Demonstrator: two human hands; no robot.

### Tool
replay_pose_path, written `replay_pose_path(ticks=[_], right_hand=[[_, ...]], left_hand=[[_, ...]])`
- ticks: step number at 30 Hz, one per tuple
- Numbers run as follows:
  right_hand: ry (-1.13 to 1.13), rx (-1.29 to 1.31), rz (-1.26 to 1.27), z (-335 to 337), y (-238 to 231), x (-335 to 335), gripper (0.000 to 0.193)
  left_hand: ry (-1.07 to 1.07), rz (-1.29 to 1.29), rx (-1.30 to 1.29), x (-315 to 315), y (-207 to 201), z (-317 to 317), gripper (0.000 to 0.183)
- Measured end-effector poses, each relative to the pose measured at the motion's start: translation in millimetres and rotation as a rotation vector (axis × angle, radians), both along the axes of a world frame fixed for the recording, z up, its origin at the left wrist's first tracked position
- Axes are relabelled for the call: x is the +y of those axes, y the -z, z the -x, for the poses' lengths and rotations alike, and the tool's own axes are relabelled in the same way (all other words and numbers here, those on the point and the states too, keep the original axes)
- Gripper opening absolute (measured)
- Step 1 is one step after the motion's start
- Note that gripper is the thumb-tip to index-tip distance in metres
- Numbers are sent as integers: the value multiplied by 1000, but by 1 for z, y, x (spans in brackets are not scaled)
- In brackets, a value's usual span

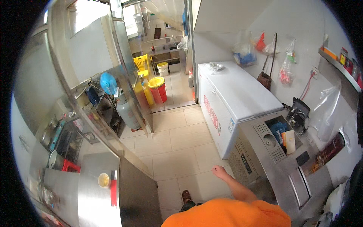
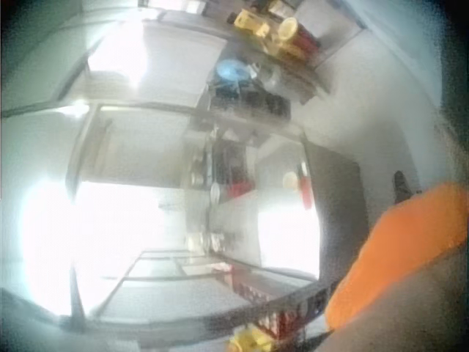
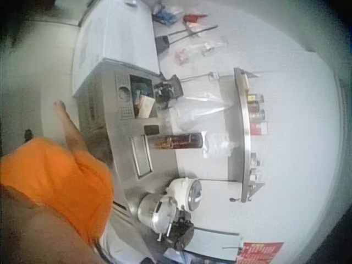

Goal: The person scoops a meat mixture from a large bowl using a spoon and places it onto square dumpling wrappers. They fold each wrapper over the filling to form a dumpling and set it aside. The process repeats with multiple dumplings.

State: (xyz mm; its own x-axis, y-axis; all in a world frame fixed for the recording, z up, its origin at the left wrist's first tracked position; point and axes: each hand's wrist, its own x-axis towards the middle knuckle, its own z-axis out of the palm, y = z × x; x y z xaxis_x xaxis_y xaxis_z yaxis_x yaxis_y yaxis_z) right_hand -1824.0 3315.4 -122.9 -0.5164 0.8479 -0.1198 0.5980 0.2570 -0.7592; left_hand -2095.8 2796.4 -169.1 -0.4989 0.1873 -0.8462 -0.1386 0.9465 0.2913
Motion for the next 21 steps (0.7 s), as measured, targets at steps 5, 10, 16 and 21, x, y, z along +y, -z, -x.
replay_pose_path(ticks=[5,10,16,21], right_hand=[[63,306,404,89,-49,38,18],[246,412,472,92,-105,171,23],[604,773,373,97,-183,387,32],[568,654,284,137,-211,568,24]], left_hand=[[-5,-45,-52,105,16,93,11],[463,-194,114,288,25,233,9],[-96,-752,174,598,-9,375,9],[59,-624,160,685,-28,372,18]])
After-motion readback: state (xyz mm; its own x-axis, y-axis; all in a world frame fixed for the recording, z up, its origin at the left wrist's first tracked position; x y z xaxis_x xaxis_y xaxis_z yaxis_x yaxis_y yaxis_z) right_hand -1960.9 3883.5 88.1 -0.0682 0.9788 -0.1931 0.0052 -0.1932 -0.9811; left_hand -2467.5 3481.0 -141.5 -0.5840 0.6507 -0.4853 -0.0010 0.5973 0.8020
